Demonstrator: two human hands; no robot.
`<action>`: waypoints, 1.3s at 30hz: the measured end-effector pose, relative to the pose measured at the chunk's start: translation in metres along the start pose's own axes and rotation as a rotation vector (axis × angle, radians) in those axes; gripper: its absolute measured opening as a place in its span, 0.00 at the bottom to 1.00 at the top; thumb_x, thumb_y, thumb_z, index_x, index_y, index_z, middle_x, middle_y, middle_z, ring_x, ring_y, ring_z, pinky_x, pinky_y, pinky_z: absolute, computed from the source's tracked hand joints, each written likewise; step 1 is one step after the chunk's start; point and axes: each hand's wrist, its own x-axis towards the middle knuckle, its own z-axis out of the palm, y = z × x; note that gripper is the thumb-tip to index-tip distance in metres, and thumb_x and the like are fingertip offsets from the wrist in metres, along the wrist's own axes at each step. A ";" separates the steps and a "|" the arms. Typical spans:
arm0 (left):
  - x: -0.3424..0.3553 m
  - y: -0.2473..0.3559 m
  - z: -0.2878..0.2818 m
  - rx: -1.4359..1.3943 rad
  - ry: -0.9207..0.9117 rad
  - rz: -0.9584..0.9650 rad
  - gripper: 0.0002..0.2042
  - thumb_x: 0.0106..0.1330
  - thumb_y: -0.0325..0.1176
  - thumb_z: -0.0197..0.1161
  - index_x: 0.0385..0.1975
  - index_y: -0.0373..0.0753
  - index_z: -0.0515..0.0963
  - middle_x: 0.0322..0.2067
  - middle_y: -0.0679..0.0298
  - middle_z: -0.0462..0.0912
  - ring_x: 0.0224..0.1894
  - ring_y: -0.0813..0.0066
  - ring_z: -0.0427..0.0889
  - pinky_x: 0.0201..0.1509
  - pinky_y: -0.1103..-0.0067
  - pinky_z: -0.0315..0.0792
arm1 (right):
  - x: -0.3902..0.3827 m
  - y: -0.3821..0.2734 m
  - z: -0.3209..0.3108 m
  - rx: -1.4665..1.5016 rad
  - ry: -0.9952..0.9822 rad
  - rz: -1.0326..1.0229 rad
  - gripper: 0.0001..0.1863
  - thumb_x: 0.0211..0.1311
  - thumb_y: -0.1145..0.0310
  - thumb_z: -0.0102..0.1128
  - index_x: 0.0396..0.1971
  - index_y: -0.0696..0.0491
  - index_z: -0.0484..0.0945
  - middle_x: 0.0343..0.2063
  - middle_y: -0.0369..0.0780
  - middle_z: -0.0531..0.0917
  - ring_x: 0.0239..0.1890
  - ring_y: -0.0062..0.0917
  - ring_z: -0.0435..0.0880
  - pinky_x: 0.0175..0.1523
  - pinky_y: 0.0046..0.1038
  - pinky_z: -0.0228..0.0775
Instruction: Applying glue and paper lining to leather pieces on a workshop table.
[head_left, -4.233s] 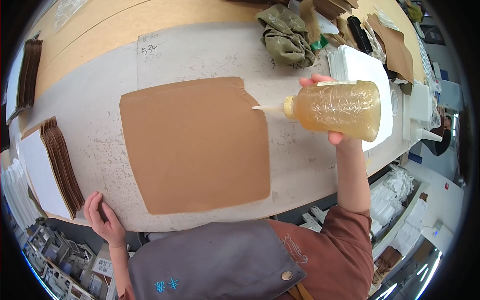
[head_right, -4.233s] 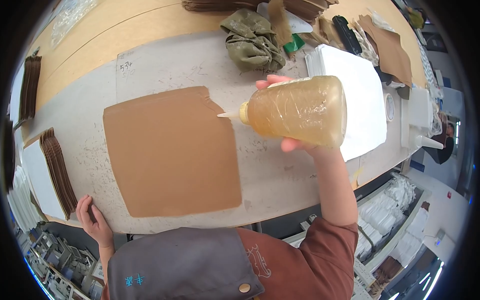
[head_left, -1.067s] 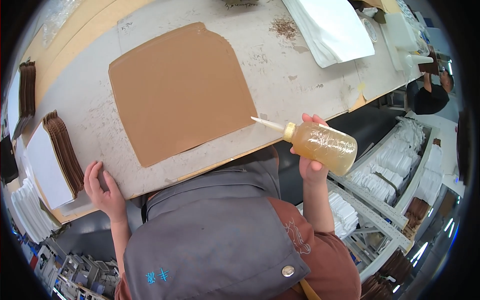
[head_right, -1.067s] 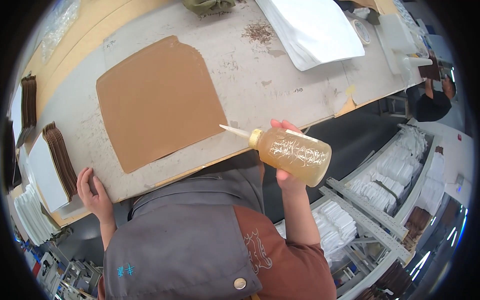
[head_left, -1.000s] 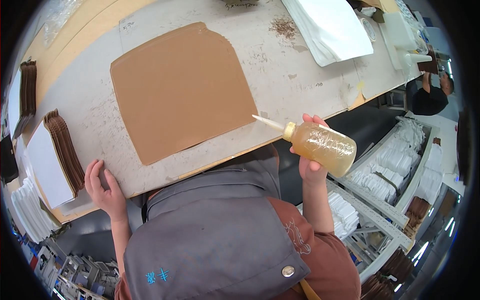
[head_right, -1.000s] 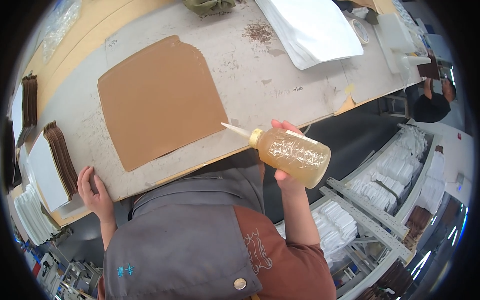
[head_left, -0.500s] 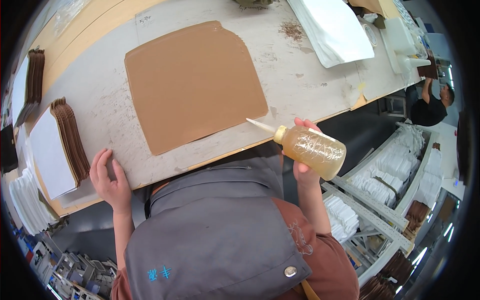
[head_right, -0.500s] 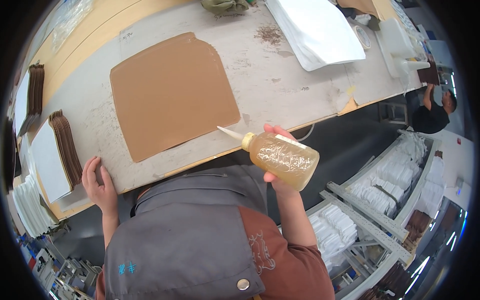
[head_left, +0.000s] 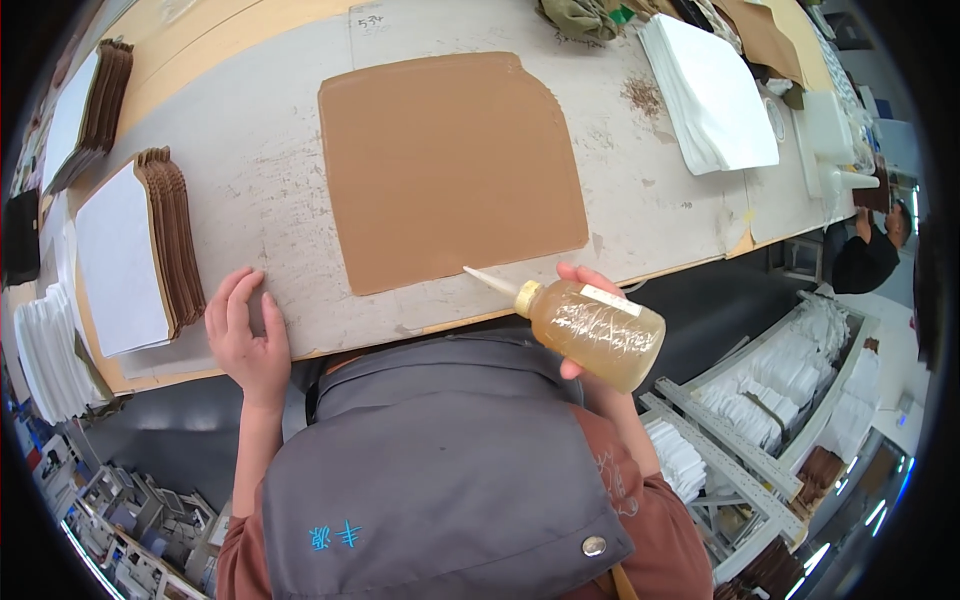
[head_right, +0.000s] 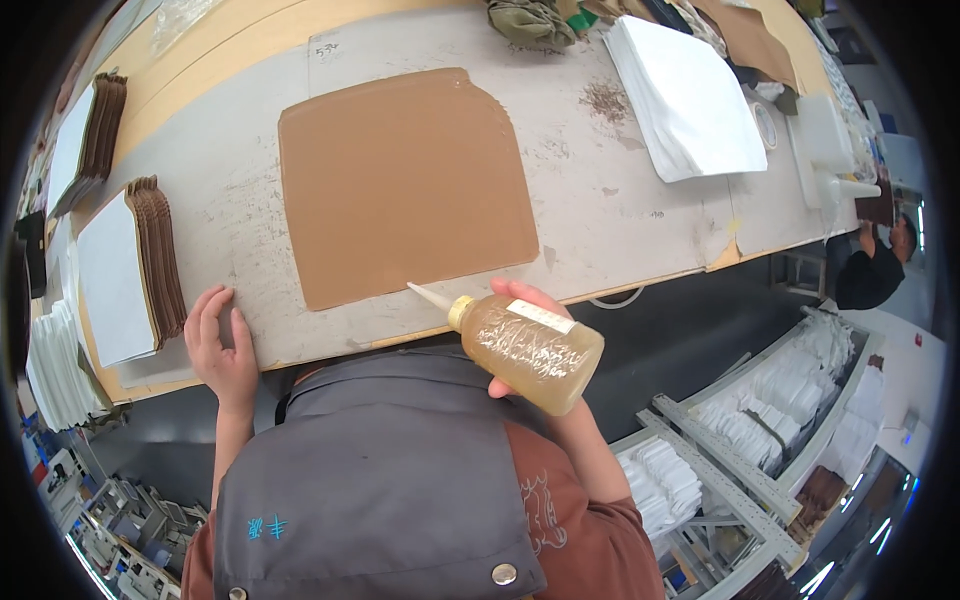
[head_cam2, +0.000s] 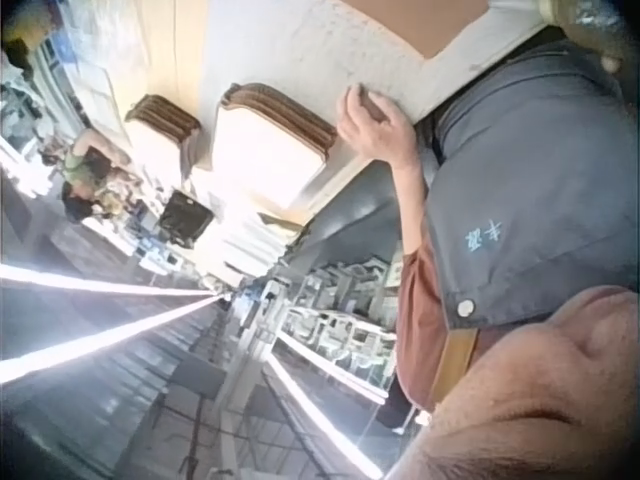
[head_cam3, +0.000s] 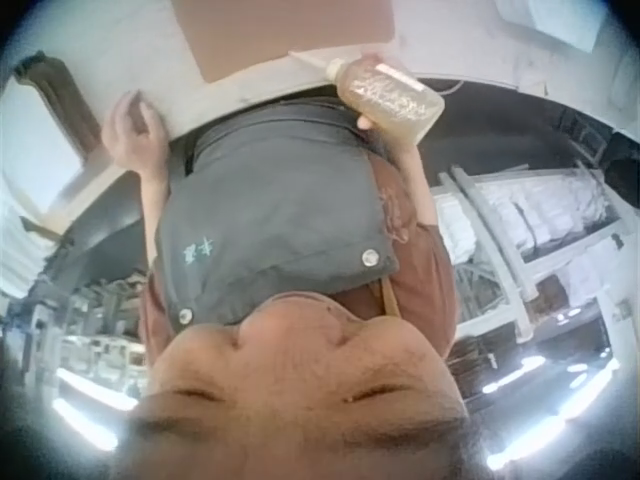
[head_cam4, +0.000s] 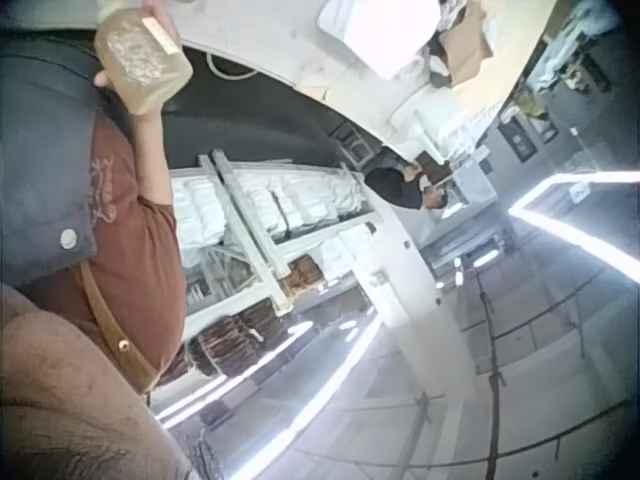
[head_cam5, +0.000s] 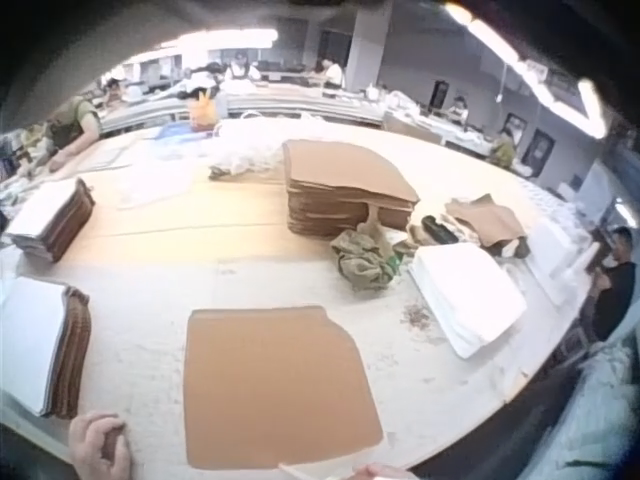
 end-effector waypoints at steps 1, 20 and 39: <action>0.001 0.000 0.001 0.001 0.002 -0.006 0.11 0.63 0.25 0.63 0.46 0.39 0.81 0.50 0.60 0.82 0.51 0.60 0.79 0.56 0.69 0.71 | 0.002 0.000 0.002 0.000 -0.007 0.001 0.58 0.36 0.42 0.84 0.64 0.61 0.66 0.59 0.49 0.78 0.60 0.32 0.78 0.63 0.32 0.72; 0.001 0.002 -0.008 -0.016 -0.012 -0.056 0.13 0.59 0.25 0.63 0.45 0.40 0.81 0.49 0.61 0.82 0.51 0.58 0.78 0.56 0.68 0.71 | 0.033 -0.030 0.073 -0.094 -0.354 -0.025 0.47 0.39 0.65 0.87 0.61 0.62 0.72 0.58 0.47 0.80 0.58 0.30 0.81 0.59 0.28 0.78; -0.001 0.000 -0.006 0.017 -0.005 -0.026 0.12 0.61 0.25 0.62 0.45 0.40 0.81 0.49 0.62 0.82 0.51 0.60 0.78 0.56 0.69 0.71 | 0.026 -0.056 0.046 -0.020 -0.164 0.415 0.43 0.36 0.58 0.88 0.53 0.62 0.78 0.48 0.52 0.85 0.50 0.37 0.88 0.52 0.30 0.82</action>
